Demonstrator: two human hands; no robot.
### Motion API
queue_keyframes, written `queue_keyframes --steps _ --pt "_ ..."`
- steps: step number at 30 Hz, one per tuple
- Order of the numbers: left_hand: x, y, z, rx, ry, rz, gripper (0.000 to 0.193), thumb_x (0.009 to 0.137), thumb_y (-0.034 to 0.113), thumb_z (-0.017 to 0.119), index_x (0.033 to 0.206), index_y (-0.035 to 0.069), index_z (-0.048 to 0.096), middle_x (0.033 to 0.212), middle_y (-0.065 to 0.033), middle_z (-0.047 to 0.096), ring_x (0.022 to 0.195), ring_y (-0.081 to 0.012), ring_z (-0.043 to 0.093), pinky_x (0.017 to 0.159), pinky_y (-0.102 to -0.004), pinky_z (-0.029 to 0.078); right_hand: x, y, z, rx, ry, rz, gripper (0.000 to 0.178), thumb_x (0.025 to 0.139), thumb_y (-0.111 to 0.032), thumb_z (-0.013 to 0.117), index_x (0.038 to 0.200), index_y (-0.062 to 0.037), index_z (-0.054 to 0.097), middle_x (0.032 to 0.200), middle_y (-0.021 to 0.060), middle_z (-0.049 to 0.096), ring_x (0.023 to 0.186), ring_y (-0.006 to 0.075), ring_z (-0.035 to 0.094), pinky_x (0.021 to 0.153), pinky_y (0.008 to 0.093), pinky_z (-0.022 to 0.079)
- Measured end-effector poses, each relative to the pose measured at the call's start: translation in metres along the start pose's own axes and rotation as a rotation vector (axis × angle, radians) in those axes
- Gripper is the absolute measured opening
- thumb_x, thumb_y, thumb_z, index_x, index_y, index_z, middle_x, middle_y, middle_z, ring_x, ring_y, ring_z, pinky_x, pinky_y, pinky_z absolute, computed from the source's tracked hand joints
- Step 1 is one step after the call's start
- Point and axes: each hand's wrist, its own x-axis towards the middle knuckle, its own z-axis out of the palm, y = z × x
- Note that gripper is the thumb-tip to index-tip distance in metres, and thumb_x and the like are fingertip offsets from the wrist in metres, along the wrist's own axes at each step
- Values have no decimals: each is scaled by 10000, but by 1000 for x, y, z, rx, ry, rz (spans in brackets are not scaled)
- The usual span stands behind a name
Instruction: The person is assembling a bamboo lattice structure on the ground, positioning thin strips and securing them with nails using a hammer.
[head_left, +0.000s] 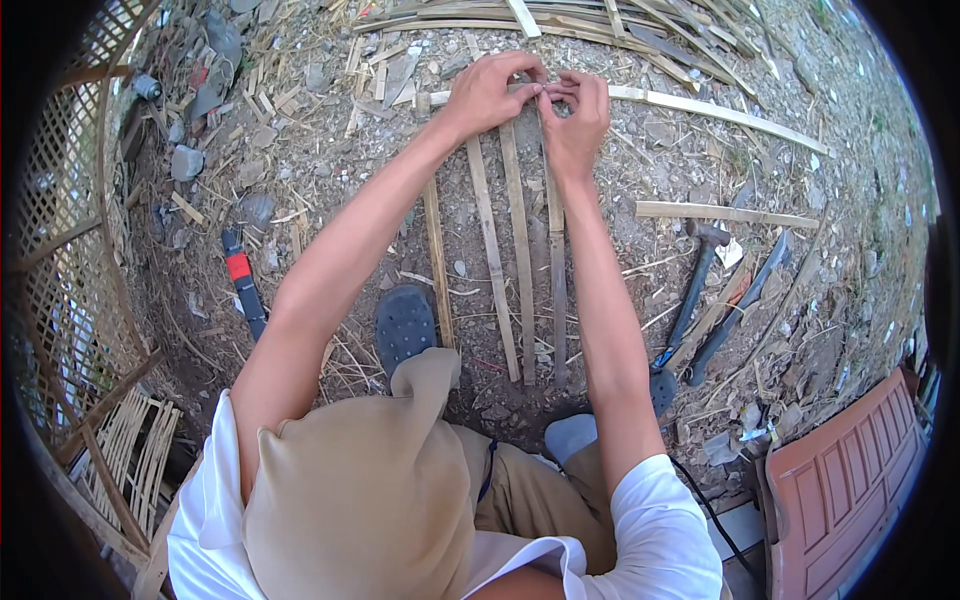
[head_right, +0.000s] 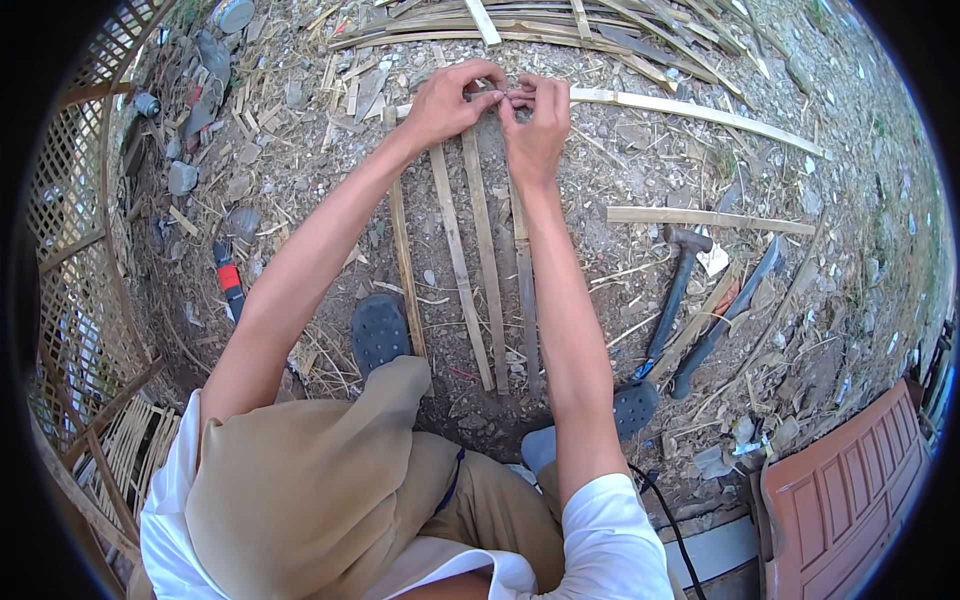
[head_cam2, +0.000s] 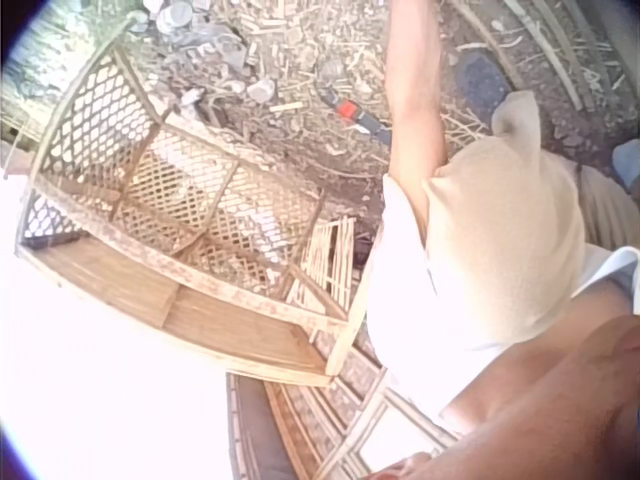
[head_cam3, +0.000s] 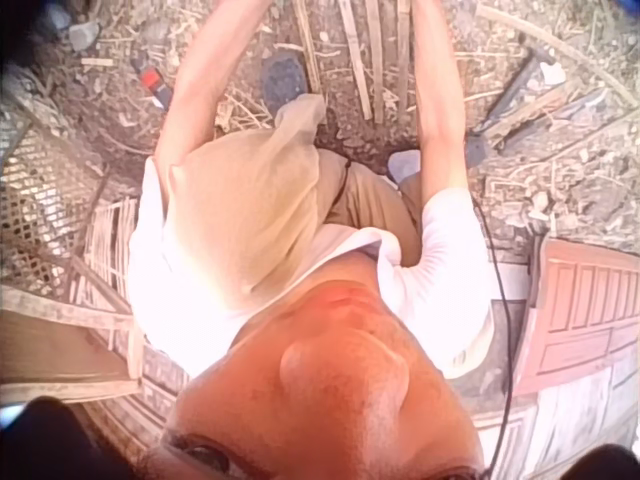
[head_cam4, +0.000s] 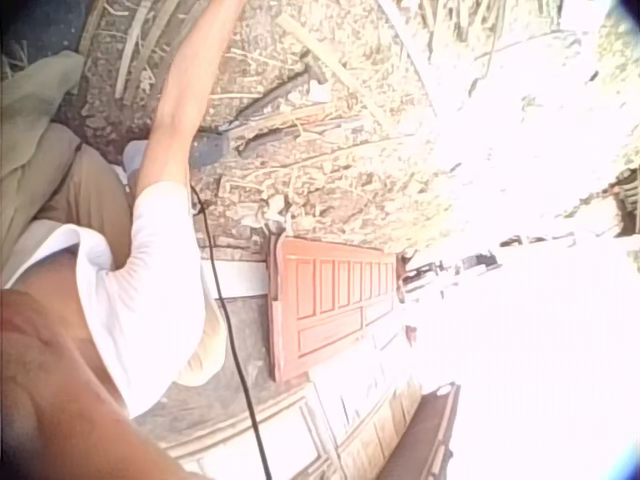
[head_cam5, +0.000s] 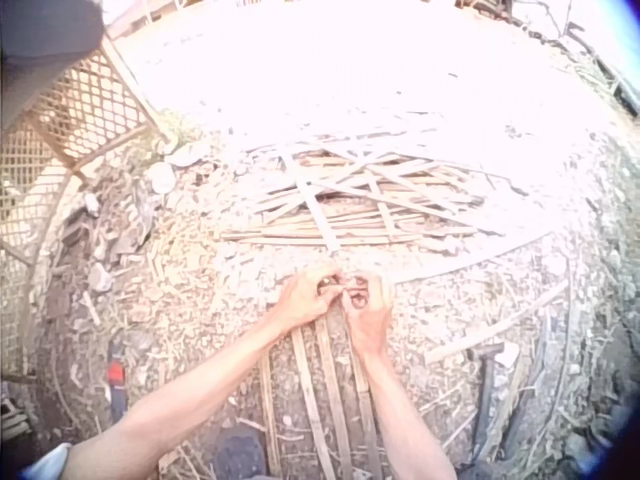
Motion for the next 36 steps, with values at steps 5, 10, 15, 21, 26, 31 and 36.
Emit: queue_keyframes --steps 5,10,15,21,26,31,36 --pt "-4 -4 7 -160 43 37 179 976 89 794 1150 49 780 1151 -49 782 911 -201 709 827 -347 572 -1 -4 2 -48 12 -36 368 884 126 803 1216 38 674 1178 144 612 956 234 753 815 336 652" --pt "-3 -3 9 -165 47 -10 155 974 65 804 1127 39 789 1125 -44 778 859 -173 671 799 -338 556 -3 -2 3 -43 24 -15 373 885 120 809 1221 35 672 1185 147 614 971 236 759 819 336 651" --pt "-1 -5 11 -190 66 -13 143 975 69 805 1114 35 796 1106 -49 788 832 -163 661 784 -334 550 -2 2 3 -45 24 9 393 881 110 824 1234 28 674 1193 148 619 994 240 770 833 347 650" --pt "-4 -1 13 -180 83 -76 122 978 53 789 1099 41 797 1083 -48 799 819 -193 689 779 -353 557 -4 -20 -7 -157 -1 71 450 851 78 862 1255 15 673 1178 143 641 991 257 730 849 387 612" --pt "-6 -1 16 -101 125 28 123 971 48 777 1094 46 781 1084 -74 791 837 -252 722 780 -374 563 -25 -24 -12 -207 -82 136 445 840 66 859 1254 7 704 1165 164 667 992 316 707 865 435 589" --pt "-8 3 17 -7 152 66 138 979 68 760 1117 67 762 1073 -93 775 880 -305 746 799 -403 573 -33 -18 -5 -199 -72 122 425 841 81 838 1244 4 727 1184 176 665 1036 363 716 897 457 591" --pt "-8 3 18 37 128 108 154 1012 116 736 1154 58 719 1052 -113 758 938 -346 758 828 -442 586 -32 -18 -6 -164 -72 146 420 842 87 831 1243 7 731 1213 184 662 1085 390 721 934 467 590"
